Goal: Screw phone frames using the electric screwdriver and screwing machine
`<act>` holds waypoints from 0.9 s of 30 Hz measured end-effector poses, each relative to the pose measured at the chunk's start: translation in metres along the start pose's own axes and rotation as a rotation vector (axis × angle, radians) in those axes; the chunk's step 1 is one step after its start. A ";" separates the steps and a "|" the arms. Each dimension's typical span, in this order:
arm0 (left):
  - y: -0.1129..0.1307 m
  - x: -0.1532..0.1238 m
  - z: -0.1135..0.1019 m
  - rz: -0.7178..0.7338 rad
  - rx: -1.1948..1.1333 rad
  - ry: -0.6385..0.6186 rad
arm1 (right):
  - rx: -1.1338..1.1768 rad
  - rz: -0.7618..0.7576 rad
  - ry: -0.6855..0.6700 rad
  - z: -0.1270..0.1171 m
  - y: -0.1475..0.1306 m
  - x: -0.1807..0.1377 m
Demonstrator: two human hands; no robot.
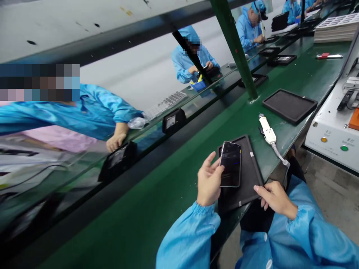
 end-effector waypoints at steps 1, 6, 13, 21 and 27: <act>-0.006 -0.002 -0.002 -0.018 -0.001 -0.019 | 0.005 0.002 -0.001 0.000 0.000 0.000; -0.027 -0.030 -0.025 0.215 0.499 0.162 | 0.063 0.086 -0.026 0.003 0.002 0.001; -0.040 -0.055 -0.029 0.170 0.652 0.179 | 0.120 0.076 -0.079 0.002 -0.010 -0.005; -0.047 -0.092 -0.025 -0.195 -0.276 0.232 | 0.190 -0.134 -0.111 0.000 -0.035 -0.023; -0.052 -0.115 -0.021 -0.291 -0.691 0.315 | 0.078 -0.242 -0.215 0.018 -0.052 -0.032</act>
Point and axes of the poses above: each hand's wrist, its own x-axis towards the middle knuckle, its own z-axis out of the palm, y = z × x, the point moved 4 cm from there along x, towards the middle knuckle, and after that the axes turned 7 degrees about -z, right-handed, at the moved point
